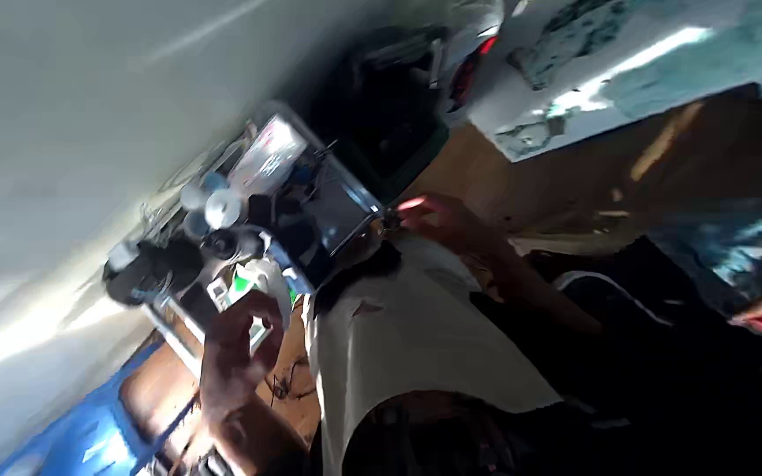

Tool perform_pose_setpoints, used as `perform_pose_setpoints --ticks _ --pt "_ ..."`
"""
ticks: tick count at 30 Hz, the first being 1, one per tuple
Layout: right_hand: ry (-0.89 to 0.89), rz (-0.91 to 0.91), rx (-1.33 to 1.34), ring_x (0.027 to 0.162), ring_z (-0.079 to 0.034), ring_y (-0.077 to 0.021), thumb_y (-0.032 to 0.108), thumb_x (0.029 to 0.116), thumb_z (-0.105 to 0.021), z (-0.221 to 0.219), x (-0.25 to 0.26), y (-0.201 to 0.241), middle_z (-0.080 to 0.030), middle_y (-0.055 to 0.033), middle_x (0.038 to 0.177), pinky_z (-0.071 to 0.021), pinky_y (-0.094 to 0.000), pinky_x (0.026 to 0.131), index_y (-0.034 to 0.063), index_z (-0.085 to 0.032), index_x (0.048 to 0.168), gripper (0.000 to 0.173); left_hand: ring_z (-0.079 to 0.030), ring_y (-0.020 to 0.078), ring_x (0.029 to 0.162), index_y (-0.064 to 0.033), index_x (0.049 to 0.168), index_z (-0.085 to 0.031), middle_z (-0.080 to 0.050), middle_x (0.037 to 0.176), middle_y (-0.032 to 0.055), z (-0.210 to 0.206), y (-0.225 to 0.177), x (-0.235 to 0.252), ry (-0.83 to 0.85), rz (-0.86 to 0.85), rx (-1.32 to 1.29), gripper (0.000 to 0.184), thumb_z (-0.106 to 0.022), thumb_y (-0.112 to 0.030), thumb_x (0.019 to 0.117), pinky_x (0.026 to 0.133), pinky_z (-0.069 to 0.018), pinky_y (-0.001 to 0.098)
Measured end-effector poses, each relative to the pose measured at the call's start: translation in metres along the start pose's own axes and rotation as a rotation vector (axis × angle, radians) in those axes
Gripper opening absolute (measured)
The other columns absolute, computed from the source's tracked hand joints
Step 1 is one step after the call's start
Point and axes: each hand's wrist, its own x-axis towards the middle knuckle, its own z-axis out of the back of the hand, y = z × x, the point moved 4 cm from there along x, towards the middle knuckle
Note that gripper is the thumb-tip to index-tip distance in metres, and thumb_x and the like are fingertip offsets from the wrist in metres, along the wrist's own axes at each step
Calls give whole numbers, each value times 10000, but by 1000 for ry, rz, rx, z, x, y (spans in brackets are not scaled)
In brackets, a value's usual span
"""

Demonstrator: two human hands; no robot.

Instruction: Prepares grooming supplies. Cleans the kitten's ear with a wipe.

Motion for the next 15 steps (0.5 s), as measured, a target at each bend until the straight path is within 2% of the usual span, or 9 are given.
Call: perform_pose_setpoints --ticks 1,2,3,5,7,8,10,12,15 --pt "39 123 112 1099 -683 -221 270 964 -701 -1 -1 24 -679 -140 1257 -581 -400 956 25 -627 1332 448 -651 -1 902 -229 996 -712 -694 952 -126 -28 -6 25 90 -29 -79 149 -701 -369 946 797 -546 191" --pt "94 255 208 1147 -656 -211 300 966 -708 -1 0 44 -641 -136 1330 -564 -380 978 39 -584 1404 526 -655 0 913 -231 994 -722 -699 954 -124 -57 -10 49 164 -44 -162 139 -715 -359 941 806 -544 180" --pt "104 368 259 1133 -656 -220 288 947 -728 4 -1 62 -638 -146 1328 -569 -382 958 34 -581 1413 551 -655 2 921 -226 996 -726 -698 961 -118 -85 -11 72 231 -50 -229 139 -721 -354 942 808 -545 174" --pt "35 474 276 1012 -691 -218 151 917 -738 28 -7 75 -706 -153 1157 -580 -382 888 -11 -682 1247 372 -666 -4 928 -241 1034 -744 -711 1002 -129 -134 -8 114 313 -33 -271 135 -716 -346 954 808 -561 170" --pt "-84 472 282 788 -673 -182 87 922 -694 65 -14 56 -708 -150 878 -553 -347 734 -68 -714 1064 210 -665 -30 882 -275 1033 -754 -718 997 -159 -174 0 155 321 -20 -245 96 -695 -307 963 757 -562 154" --pt "-128 444 291 755 -669 -184 86 932 -677 86 -19 39 -696 -156 832 -550 -353 716 -84 -702 1032 199 -663 -30 854 -277 1022 -755 -719 982 -159 -192 6 174 316 -17 -239 90 -684 -275 967 733 -562 154" --pt "-200 364 308 752 -670 -199 109 944 -677 132 -30 2 -693 -164 833 -555 -386 723 -92 -685 1049 227 -661 -8 787 -258 1007 -751 -721 935 -136 -225 22 213 306 20 -239 100 -663 -219 980 702 -567 174" --pt "-245 298 324 745 -646 -209 108 951 -685 180 -42 -35 -668 -163 835 -538 -408 712 -88 -653 1065 229 -653 18 754 -209 1039 -715 -718 903 -104 -264 40 252 314 45 -210 156 -580 -136 1010 693 -563 202" --pt "-300 292 329 725 -619 -199 163 974 -660 252 -53 -84 -641 -142 812 -518 -406 687 -71 -641 1011 238 -678 46 794 -23 1235 -573 -721 958 -37 -344 60 307 388 118 -103 223 -492 -88 1038 723 -593 260"
